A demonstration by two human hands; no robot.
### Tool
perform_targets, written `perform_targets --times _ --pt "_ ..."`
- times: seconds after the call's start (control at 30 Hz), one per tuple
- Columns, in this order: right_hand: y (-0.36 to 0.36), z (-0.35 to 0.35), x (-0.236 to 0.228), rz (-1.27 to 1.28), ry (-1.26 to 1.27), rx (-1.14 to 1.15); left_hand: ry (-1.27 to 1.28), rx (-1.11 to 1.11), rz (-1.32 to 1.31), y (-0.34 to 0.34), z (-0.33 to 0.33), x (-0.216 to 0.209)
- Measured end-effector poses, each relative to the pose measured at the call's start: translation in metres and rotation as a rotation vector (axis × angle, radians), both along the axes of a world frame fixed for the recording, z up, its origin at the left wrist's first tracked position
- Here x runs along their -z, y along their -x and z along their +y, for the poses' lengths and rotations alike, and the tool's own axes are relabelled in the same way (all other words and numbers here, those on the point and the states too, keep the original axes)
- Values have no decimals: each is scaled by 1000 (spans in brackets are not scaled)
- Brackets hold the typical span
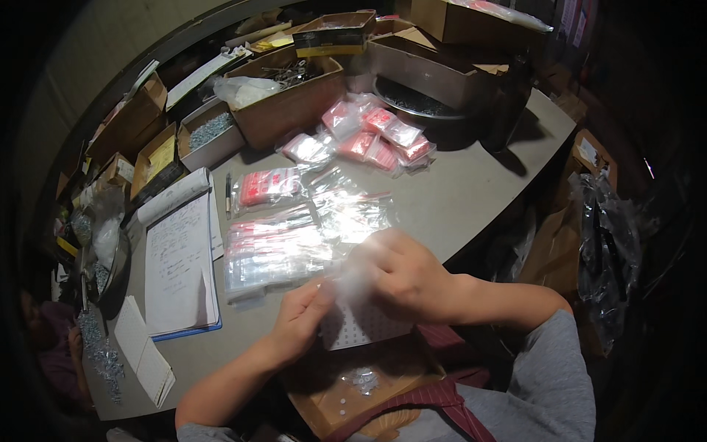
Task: The person picks small white beads from a sheet and places them into clear plastic bags on a cluttered work table. The person repeatedly transfers beads into bags and sets them aside.
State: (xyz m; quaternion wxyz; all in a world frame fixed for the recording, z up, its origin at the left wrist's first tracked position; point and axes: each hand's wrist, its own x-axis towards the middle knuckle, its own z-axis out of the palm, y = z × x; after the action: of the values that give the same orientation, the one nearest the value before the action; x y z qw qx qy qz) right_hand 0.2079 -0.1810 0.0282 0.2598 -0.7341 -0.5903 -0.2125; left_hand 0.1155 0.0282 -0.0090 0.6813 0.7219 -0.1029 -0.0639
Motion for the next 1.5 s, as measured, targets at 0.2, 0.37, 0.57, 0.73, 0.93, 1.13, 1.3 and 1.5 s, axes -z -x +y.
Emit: perform_targets --times 0.2,0.37,0.57,0.73,0.93,1.13,1.3,1.5 --pt "0 -5 10 -193 28 -106 80 -63 65 0 -1 5" --pt "-24 -17 -12 472 57 -22 145 -41 94 -2 0 7" --pt "-111 -27 -18 1017 408 248 3 4 63 -3 1 2" --pt "-117 -19 -14 887 511 232 32 -10 43 -1 0 -1" --pt "-119 -13 -1 629 559 311 5 -4 47 0 0 -4" --pt "-122 -14 -21 446 719 541 -17 -15 -7 -1 -1 -2" --pt "-117 -6 -25 547 585 419 -55 -35 -98 -1 -2 -1" --pt "-108 4 1 983 273 53 -71 -67 -132 -1 -2 -1"
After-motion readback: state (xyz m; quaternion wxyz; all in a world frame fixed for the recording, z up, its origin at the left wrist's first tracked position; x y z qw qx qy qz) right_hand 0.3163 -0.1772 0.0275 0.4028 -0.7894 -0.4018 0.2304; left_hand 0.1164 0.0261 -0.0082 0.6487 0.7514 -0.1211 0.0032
